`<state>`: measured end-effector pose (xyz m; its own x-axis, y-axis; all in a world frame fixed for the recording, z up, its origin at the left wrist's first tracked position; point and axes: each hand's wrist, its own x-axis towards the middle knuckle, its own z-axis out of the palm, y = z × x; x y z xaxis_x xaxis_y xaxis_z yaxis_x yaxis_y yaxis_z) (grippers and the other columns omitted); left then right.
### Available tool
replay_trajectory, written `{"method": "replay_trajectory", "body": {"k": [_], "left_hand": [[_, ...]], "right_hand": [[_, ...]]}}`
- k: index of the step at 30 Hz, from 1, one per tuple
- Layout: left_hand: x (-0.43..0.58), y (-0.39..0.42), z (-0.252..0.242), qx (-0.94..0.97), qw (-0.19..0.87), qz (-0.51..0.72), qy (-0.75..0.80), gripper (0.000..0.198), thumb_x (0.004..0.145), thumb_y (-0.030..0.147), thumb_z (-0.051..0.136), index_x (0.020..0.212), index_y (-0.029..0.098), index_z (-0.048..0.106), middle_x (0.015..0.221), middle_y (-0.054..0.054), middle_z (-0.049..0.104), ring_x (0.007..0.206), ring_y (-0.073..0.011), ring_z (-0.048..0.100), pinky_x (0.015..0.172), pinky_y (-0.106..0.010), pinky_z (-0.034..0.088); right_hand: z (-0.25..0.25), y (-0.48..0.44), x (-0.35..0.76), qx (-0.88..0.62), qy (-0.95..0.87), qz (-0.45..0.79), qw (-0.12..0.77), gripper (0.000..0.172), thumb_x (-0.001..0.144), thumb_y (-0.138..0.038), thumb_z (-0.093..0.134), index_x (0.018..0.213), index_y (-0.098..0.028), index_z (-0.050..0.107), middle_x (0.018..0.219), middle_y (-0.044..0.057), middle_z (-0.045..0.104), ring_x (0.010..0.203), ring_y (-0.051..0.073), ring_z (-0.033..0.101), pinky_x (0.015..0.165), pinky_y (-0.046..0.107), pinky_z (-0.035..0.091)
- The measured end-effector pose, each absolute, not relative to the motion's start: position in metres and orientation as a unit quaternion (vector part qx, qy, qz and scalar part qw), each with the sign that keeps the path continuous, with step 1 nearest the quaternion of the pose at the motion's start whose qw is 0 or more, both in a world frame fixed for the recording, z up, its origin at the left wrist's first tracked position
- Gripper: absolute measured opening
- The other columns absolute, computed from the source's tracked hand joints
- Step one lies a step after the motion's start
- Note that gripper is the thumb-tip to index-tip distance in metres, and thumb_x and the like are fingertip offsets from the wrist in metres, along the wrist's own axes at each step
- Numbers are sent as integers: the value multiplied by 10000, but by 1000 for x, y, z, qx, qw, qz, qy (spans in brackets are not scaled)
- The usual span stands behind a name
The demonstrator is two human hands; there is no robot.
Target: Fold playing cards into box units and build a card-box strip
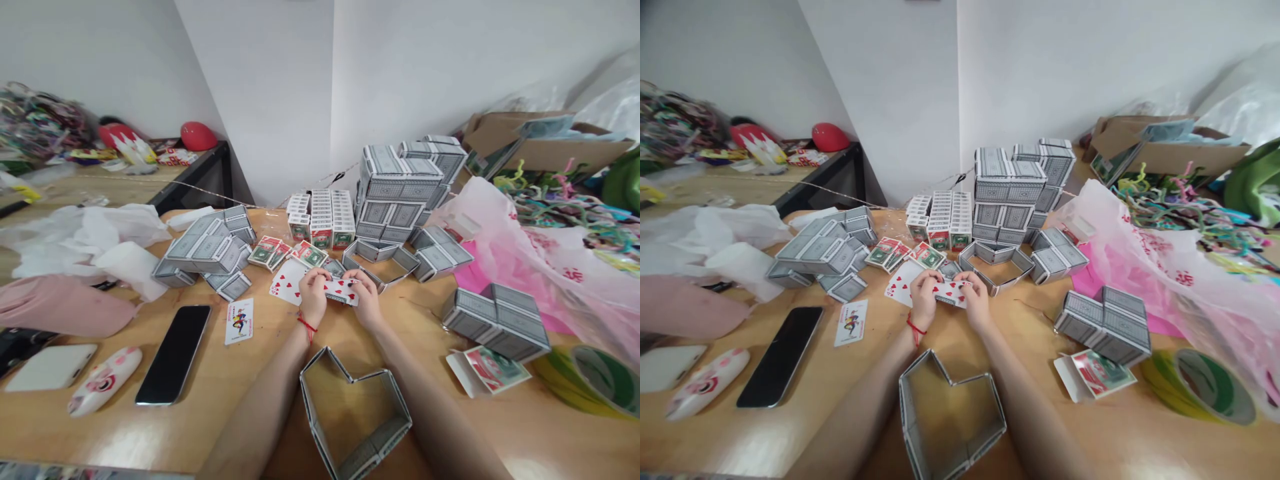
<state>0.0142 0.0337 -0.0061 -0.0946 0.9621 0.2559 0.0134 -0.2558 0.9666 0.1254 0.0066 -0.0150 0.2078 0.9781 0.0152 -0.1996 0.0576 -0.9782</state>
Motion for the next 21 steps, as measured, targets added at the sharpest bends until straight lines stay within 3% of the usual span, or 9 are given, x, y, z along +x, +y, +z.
{"method": "replay_trajectory", "body": {"k": [5, 8, 10, 13, 17, 21], "left_hand": [[11, 34, -4, 551, 392, 577, 458, 191, 703, 166, 399, 577, 169, 544, 622, 0, 572, 639, -126, 520, 626, -238, 395], [10, 32, -4, 562, 390, 565, 462, 177, 724, 155, 405, 621, 167, 548, 650, -1, 573, 646, -119, 517, 628, -232, 401], [11, 31, -5, 569, 403, 555, 454, 121, 735, 166, 449, 775, 170, 563, 720, -2, 582, 676, -117, 528, 642, -230, 414], [12, 32, -7, 578, 415, 541, 449, 345, 725, 220, 564, 1060, 187, 488, 896, -26, 590, 799, -131, 554, 720, -250, 436], [11, 36, -9, 644, 366, 491, 458, 117, 763, 260, 556, 826, 168, 588, 851, -35, 596, 822, -140, 543, 756, -266, 424], [8, 37, -9, 663, 322, 509, 445, 100, 785, 240, 534, 779, 170, 605, 817, -35, 592, 783, -132, 545, 698, -252, 429]], "right_hand": [[-18, 9, 123, -501, -403, 475, 601, 179, 731, -378, 520, 750, -200, 527, 615, -37, 451, 486, 89, 362, 454, 215, 289], [-19, 10, 121, -503, -418, 477, 588, 215, 730, -380, 538, 874, -224, 512, 657, -40, 482, 479, 90, 374, 450, 214, 307], [-19, 10, 121, -501, -422, 472, 589, 266, 740, -375, 524, 965, -241, 481, 679, -37, 508, 486, 99, 400, 458, 219, 335], [-19, 10, 122, -503, -443, 442, 596, 256, 763, -360, 491, 987, -237, 471, 734, -13, 548, 575, 122, 486, 534, 240, 402], [-22, 9, 125, -514, -492, 375, 594, 177, 788, -328, 464, 927, -224, 496, 852, 33, 590, 795, 168, 570, 691, 292, 447], [-26, 8, 127, -555, -520, 319, 566, 150, 792, -328, 471, 872, -217, 532, 823, 37, 616, 756, 173, 589, 681, 301, 449]]}}
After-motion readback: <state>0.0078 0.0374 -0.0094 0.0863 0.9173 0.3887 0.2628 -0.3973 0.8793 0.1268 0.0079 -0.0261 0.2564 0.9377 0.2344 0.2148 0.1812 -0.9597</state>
